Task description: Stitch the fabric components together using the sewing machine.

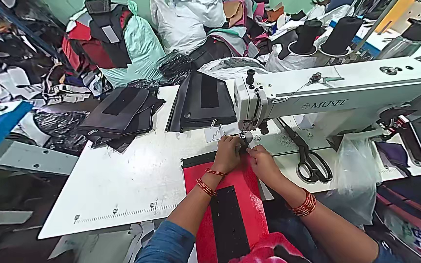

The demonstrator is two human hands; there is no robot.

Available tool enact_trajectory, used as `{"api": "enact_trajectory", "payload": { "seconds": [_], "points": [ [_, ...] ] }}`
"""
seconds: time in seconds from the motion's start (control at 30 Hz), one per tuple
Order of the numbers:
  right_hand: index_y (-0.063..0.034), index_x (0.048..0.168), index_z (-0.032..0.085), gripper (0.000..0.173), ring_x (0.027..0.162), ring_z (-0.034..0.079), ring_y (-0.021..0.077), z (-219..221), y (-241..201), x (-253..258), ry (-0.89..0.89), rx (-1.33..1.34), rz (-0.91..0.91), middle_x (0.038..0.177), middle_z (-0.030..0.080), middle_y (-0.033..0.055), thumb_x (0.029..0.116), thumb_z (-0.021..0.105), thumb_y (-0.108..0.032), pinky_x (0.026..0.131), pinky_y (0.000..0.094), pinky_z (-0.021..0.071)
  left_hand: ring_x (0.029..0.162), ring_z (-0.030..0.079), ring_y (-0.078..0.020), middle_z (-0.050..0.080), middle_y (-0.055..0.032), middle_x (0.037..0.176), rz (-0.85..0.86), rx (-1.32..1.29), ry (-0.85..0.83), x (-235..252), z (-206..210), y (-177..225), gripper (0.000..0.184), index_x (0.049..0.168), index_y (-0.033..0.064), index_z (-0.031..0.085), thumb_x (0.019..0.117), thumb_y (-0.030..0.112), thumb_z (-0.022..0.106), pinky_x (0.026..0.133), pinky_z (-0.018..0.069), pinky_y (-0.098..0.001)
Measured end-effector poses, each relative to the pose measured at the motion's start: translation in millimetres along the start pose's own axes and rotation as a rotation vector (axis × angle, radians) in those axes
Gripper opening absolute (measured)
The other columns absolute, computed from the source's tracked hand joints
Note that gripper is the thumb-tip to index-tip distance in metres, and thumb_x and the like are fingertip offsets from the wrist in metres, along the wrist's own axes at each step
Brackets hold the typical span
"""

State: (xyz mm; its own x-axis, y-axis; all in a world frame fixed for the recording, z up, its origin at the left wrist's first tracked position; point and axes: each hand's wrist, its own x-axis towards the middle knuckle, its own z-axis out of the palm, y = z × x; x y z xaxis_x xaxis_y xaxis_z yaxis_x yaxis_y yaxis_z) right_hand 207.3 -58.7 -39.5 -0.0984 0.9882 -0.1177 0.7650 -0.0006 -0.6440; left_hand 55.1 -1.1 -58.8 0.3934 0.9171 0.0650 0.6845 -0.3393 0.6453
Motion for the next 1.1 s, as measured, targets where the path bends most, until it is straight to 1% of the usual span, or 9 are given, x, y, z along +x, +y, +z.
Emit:
{"api": "enact_trajectory", "payload": {
  "seconds": [0.13,0.23,0.3,0.4,0.5,0.63,0.93,1.03,1.1],
  "points": [
    [0.0072,0.131,0.065,0.037,0.109,0.065,0.0344,7.1,-1.6,-2.7,0.035,-0.056,-0.03,0.123,0.061,0.0272,0.1004,0.045,0.001,0.097,0.0399,0.0529,0.114,0.06,-0.0429,0.069,-0.0209,0.11,0.036,0.049,0.007,-1.5,3.5,0.4,0.035,0.124,0.0104,0.072,0.0945,0.0,0.057,0.1,0.0446,-0.0588],
    [0.0113,0.12,0.068,0.03,0.104,0.068,0.0371,19.3,-0.1,-4.8,0.113,-0.193,-0.117,0.117,0.063,0.0287,0.0987,0.048,0.004,0.091,0.042,0.0566,0.109,0.06,-0.043,0.067,-0.0233,0.109,0.11,0.122,-0.022,-1.4,5.6,-0.2,0.048,0.126,0.021,0.075,0.0877,-0.002,0.058,0.092,0.0465,-0.0599],
    [0.0121,0.121,0.066,0.03,0.106,0.068,0.0373,20.0,-2.2,-5.6,0.096,-0.252,-0.115,0.119,0.062,0.0292,0.0993,0.048,0.004,0.092,0.041,0.0565,0.104,0.062,-0.0424,0.065,-0.0244,0.106,0.179,0.158,-0.024,-1.5,7.7,-3.5,0.044,0.121,0.02,0.078,0.0875,-0.001,0.058,0.088,0.048,-0.0588],
    [0.0108,0.125,0.065,0.032,0.105,0.068,0.0367,21.4,-3.4,-6.1,0.089,-0.282,-0.1,0.121,0.062,0.028,0.0999,0.048,0.003,0.09,0.0407,0.0571,0.098,0.064,-0.0405,0.066,-0.0233,0.098,0.267,0.154,-0.005,-2.2,7.9,-9.7,0.041,0.116,0.0141,0.08,0.0869,-0.004,0.057,0.088,0.0517,-0.0563],
    [0.0103,0.124,0.066,0.031,0.1,0.069,0.0376,23.2,-2.8,-6.0,0.109,-0.291,-0.106,0.119,0.062,0.0284,0.0994,0.049,0.003,0.085,0.0423,0.0585,0.104,0.065,-0.0394,0.068,-0.0238,0.104,0.272,0.113,-0.042,-2.3,2.7,-11.3,0.036,0.113,0.0073,0.079,0.0896,-0.006,0.055,0.095,0.0524,-0.0525],
    [0.0103,0.124,0.065,0.03,0.102,0.069,0.0368,19.8,-6.7,-6.3,0.07,-0.307,-0.076,0.121,0.061,0.0277,0.1,0.047,0.004,0.086,0.0411,0.0582,0.103,0.066,-0.0387,0.069,-0.0231,0.104,0.281,0.078,-0.047,-0.2,-0.4,-9.1,0.03,0.107,0.0015,0.079,0.0903,-0.007,0.055,0.095,0.0534,-0.0506],
    [0.0102,0.124,0.065,0.031,0.105,0.068,0.0375,16.6,-6.5,1.1,0.071,-0.27,-0.086,0.12,0.061,0.0282,0.099,0.049,0.005,0.09,0.0413,0.0571,0.108,0.065,-0.0383,0.069,-0.0228,0.107,0.243,0.065,-0.029,4.9,1.1,-9.6,0.028,0.105,0.0012,0.079,0.0895,-0.007,0.056,0.098,0.0529,-0.0494],
    [0.0089,0.133,0.06,0.035,0.114,0.063,0.0367,7.7,-13.5,9.1,-0.042,-0.255,-0.015,0.128,0.057,0.0277,0.1029,0.044,0.002,0.099,0.0405,0.0525,0.107,0.064,-0.0376,0.068,-0.0223,0.108,0.215,0.068,-0.05,12.5,-2.0,-10.0,0.027,0.105,0.0008,0.078,0.0901,-0.007,0.057,0.097,0.0522,-0.0489],
    [0.0091,0.135,0.059,0.036,0.117,0.062,0.0364,2.4,-16.3,16.0,-0.095,-0.243,0.009,0.131,0.056,0.0275,0.1037,0.043,0.001,0.101,0.0411,0.0515,0.107,0.064,-0.0376,0.067,-0.0221,0.106,0.203,0.061,-0.038,17.9,-2.6,-10.7,0.027,0.103,0.0009,0.078,0.0888,-0.008,0.058,0.096,0.0526,-0.0493]
  ]
}}
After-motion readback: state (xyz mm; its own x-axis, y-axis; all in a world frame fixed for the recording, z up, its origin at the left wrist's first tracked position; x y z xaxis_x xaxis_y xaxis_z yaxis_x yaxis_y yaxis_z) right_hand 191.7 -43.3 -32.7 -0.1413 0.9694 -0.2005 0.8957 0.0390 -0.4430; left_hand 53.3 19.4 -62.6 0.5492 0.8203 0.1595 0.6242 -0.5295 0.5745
